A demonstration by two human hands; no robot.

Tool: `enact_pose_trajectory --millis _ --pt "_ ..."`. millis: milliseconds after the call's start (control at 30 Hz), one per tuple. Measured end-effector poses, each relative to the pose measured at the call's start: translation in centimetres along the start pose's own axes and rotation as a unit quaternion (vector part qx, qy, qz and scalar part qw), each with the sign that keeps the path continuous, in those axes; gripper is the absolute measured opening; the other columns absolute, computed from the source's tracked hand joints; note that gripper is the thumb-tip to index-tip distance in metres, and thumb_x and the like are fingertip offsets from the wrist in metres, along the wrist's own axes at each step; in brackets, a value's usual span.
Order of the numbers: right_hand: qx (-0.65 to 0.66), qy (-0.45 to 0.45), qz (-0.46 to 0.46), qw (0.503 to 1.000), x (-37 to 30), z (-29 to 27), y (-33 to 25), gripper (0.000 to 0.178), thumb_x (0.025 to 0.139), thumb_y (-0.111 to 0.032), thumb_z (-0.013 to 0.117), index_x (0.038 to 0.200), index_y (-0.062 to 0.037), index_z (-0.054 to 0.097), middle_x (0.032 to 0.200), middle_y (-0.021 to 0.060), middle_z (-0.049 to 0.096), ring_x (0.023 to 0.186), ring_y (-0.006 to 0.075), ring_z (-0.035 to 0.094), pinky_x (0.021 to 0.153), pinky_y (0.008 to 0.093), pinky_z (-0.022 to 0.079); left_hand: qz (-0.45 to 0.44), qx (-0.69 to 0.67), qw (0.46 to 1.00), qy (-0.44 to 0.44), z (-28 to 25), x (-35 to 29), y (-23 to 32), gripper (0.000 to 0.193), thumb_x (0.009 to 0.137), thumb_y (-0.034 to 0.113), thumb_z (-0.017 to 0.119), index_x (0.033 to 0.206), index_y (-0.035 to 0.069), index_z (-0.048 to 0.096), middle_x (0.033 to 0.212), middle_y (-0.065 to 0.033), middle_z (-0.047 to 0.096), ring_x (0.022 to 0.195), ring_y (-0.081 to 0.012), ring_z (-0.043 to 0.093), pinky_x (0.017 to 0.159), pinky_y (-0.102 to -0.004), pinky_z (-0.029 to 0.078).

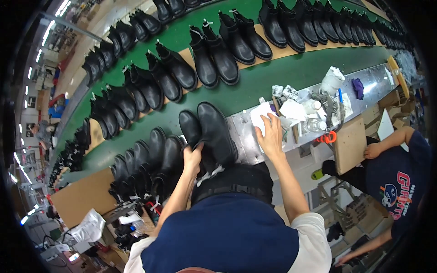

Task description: Clean and inspect black boots at a factory assembly line workstation.

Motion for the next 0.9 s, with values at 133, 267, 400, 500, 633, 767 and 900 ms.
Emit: enact_pose_trajectory --millis 133,267,400,500,633,767,900 --pt "0.135 0.005 0.036 0.99 -0.5 -0.3 -1.1 0.034 0.077 -0.012 0.066 0.108 -0.0011 0.056 0.11 0.0158 0.053 0.097 0.0316 0.054 0.083 0.041 0.045 -0.231 -0.393 0.878 -0.144 -6.4 -2.2 0.6 0.029 0.087 0.012 0.054 0.112 -0.001 0.059 0.107 -0.0132 0.063 0.092 -0.0199 0.061 0.086 -0.0302 0.046" --pt "0.284 -0.099 0.122 0.946 0.6 0.7 -2.4 0.026 0.081 -0.01 0.061 0.105 0.0012 0.058 0.096 0.0115 0.06 0.078 0.0206 0.062 0.069 0.0304 0.051 -0.133 -0.284 0.936 -0.159 -5.7 -0.6 3.8 0.03 0.087 0.015 0.053 0.113 0.0 0.058 0.107 -0.0135 0.062 0.092 -0.0209 0.061 0.085 -0.0311 0.047" --pt "0.28 -0.103 0.061 0.953 2.2 1.0 -4.4 0.026 0.081 -0.008 0.061 0.105 0.0016 0.059 0.094 0.0118 0.061 0.076 0.0205 0.063 0.069 0.0309 0.051 -0.015 -0.155 0.972 -0.176 -6.0 -0.7 7.1 0.033 0.088 0.019 0.053 0.114 0.0 0.057 0.107 -0.014 0.062 0.091 -0.0222 0.061 0.084 -0.0322 0.048" --pt "0.267 -0.132 0.051 0.953 2.8 1.5 -5.1 0.026 0.08 -0.007 0.06 0.105 0.0013 0.059 0.095 0.013 0.061 0.077 0.0205 0.063 0.07 0.0311 0.051 0.055 -0.072 0.979 -0.184 -6.4 -1.9 7.7 0.034 0.088 0.023 0.053 0.115 0.001 0.056 0.107 -0.0143 0.061 0.091 -0.0232 0.061 0.083 -0.0331 0.049" --pt "0.254 -0.135 0.039 0.957 2.7 1.8 -5.5 0.025 0.08 -0.007 0.061 0.104 0.0011 0.059 0.093 0.0136 0.061 0.079 0.0236 0.063 0.071 0.0325 0.051 0.148 0.024 0.973 -0.176 -8.9 -3.9 8.2 0.037 0.088 0.027 0.053 0.116 0.002 0.055 0.107 -0.0147 0.061 0.091 -0.0245 0.061 0.082 -0.0343 0.051" --pt "0.195 -0.161 0.032 0.967 1.8 4.5 -4.4 0.024 0.079 -0.008 0.062 0.101 0.001 0.059 0.091 0.0161 0.06 0.081 0.0285 0.062 0.072 0.0347 0.05 0.271 0.123 0.953 -0.063 -14.3 -3.4 12.1 0.04 0.089 0.031 0.053 0.117 0.003 0.054 0.107 -0.0151 0.06 0.09 -0.0258 0.061 0.08 -0.0354 0.052" --pt "0.067 -0.264 -0.004 0.962 0.8 7.1 -5.1 0.03 0.076 -0.011 0.064 0.103 0.0012 0.058 0.1 0.0201 0.058 0.093 0.0341 0.058 0.08 0.0407 0.047 0.127 0.03 0.985 0.116 -23.4 -1.8 18.0 0.041 0.077 0.005 0.058 0.118 0.0 0.051 0.111 -0.0121 0.059 0.1 -0.0204 0.055 0.088 -0.0313 0.044"
Point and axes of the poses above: each hand's wrist, its own x-axis towards the middle knuckle, its own z-axis out of the palm, y = z × x, the point moved 5 cm from there along x, towards the middle knuckle
